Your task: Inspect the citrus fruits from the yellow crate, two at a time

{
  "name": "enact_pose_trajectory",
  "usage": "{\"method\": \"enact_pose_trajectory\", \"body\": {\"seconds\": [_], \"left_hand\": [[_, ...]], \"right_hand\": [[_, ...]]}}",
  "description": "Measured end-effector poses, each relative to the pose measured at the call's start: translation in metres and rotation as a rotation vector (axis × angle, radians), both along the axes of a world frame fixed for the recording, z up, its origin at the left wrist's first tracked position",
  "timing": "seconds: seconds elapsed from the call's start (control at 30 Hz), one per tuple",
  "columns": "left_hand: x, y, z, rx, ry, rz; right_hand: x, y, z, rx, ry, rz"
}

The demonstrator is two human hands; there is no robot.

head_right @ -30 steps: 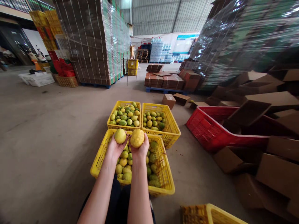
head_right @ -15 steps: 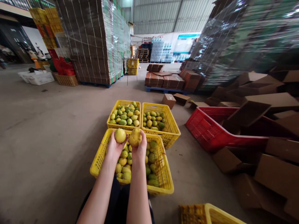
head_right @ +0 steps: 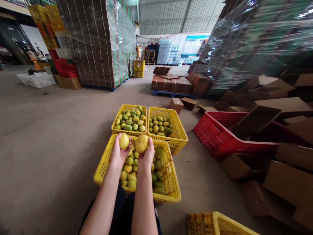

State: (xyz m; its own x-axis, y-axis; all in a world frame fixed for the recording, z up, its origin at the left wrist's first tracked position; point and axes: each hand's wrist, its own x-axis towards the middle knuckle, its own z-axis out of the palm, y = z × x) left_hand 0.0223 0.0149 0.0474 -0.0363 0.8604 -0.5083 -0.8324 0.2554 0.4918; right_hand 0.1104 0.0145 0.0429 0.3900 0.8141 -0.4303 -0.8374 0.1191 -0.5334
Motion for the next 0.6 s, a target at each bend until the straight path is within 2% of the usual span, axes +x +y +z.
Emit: {"method": "enact_pose_trajectory", "body": {"seconds": [0.13,0.4,0.6], "left_hand": [[-0.001,0.001,0.0,-0.054,0.007,0.045],[-0.006,-0.001,0.0,0.013,-0.054,-0.063],[-0.006,-0.001,0.0,0.017,-0.101,-0.097]], "right_hand": [[0.001,0.003,-0.003,-0.036,0.013,0.004],[0.006,0.004,-0.019,-0.019,-0.067,0.045],[0.005,0.0,-0.011,0.035,-0.062,0.123]]}}
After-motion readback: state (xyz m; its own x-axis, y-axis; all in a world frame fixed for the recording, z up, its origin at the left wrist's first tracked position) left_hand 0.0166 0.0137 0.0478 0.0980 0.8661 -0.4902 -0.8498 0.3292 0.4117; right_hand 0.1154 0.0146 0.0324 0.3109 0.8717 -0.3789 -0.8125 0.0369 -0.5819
